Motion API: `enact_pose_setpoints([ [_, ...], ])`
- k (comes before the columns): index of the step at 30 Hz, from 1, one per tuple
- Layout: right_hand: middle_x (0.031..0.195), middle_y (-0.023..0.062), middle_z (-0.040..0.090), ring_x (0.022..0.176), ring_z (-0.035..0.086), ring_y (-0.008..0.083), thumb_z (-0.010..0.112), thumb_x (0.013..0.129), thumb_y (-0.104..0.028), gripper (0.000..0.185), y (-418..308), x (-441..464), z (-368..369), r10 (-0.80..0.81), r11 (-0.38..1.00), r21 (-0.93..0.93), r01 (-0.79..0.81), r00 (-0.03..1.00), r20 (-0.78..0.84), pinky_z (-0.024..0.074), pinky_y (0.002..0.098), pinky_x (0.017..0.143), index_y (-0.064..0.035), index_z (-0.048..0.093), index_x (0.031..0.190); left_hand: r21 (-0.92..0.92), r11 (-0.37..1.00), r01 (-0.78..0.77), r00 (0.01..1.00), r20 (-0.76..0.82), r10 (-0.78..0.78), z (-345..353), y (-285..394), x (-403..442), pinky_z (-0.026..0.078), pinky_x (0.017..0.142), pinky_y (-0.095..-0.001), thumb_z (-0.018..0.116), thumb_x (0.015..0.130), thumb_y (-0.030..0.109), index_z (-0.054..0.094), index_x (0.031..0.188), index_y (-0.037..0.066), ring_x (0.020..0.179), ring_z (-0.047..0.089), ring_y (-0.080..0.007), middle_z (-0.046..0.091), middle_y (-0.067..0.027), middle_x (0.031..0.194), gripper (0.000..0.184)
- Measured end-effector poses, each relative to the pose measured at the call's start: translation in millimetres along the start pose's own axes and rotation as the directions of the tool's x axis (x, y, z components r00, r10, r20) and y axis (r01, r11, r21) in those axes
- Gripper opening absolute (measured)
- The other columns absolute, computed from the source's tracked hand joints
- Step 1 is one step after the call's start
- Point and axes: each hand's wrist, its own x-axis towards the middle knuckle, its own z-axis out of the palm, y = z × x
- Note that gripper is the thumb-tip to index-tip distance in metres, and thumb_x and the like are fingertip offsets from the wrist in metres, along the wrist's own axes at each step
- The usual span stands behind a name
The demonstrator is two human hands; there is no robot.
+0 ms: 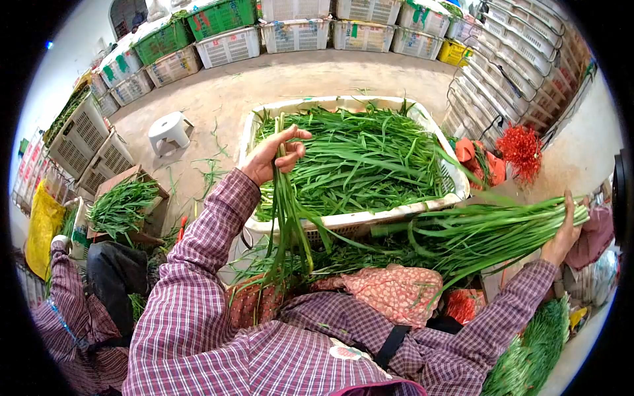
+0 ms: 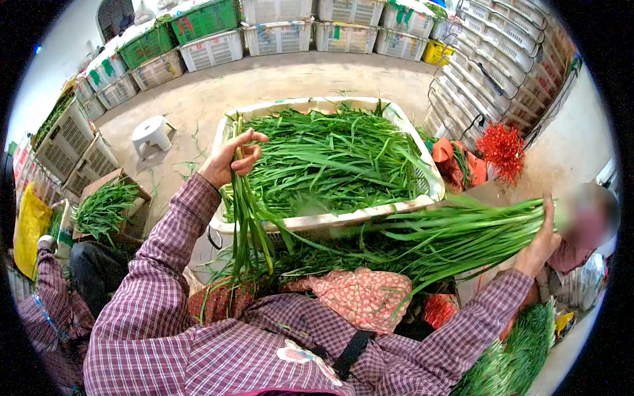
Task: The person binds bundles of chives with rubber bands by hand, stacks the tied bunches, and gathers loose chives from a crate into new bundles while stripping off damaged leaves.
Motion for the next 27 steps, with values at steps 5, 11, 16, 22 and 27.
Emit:
enact_pose_setpoints([
  [5,0.092,0.0054,0.068,0.084,0.062,0.011,0.069,0.08,-0.02,0.024,-34.8,-110.3,100.8,-0.149,0.955,-0.163,0.248,0.875,0.46,0.0518,0.027,0.07,-0.0066,0.067,0.1,-0.1,0.994,0.044,0.997,0.062,-0.038,56.1,9.8,8.6,0.033,0.037,-0.0175,0.042,0.099,0.036,0.053,0.113,0.002,0.047,0.041,-0.0039,0.061,-0.0054,0.088,0.038],
  [11,0.077,0.0082,0.068,0.064,0.065,0.0136,0.069,0.082,-0.026,0.027,-35.3,-196.8,184.5,0.097,0.994,-0.107,-0.005,0.471,0.877,0.0549,0.0279,0.057,-0.0035,0.067,0.097,-0.001,0.999,0.036,0.983,0.18,-0.036,118.4,-2.2,15.1,0.045,0.046,-0.0165,0.046,0.095,0.043,0.052,0.12,0.002,0.076,0.058,-0.0103,0.058,-0.0101,0.111,0.048],
  [16,0.072,0.0032,0.066,0.06,0.06,0.0093,0.071,0.08,-0.017,0.018,-16.7,-217.3,213.3,-0.033,0.964,-0.109,0.241,0.518,0.855,0.0487,0.0276,0.056,-0.0008,0.065,0.084,0.06,0.998,0.009,0.995,0.099,-0.015,145.1,-14.9,20.5,0.054,0.071,-0.0267,0.044,0.096,0.043,0.053,0.119,0.003,0.084,0.062,-0.0133,0.061,-0.0073,0.106,0.047],
  [22,0.067,0.0011,0.066,0.058,0.06,0.0082,0.071,0.079,-0.024,0.016,-16.6,-189.4,200.5,0.028,0.987,-0.119,0.105,0.623,0.782,0.0496,0.0264,0.055,-0.0088,0.069,0.083,0.13,0.991,-0.039,0.984,0.18,0.015,122.9,-7.3,25.8,0.051,0.081,-0.0352,0.044,0.096,0.043,0.053,0.125,0.004,0.097,0.06,-0.0219,0.062,-0.0131,0.113,0.05],
  [27,0.081,0.0023,0.067,0.066,0.063,0.0096,0.07,0.083,-0.022,0.02,-22.0,-134.9,154.4,0.019,0.996,0.059,-0.074,0.766,0.642,0.0509,0.0232,0.058,-0.004,0.067,0.09,-0.052,0.993,-0.109,0.944,0.307,0.119,51.0,27.0,20.9,0.051,0.06,-0.0239,0.04,0.098,0.038,0.037,0.137,0.001,0.067,0.06,-0.0132,0.062,-0.0057,0.082,0.053],
])
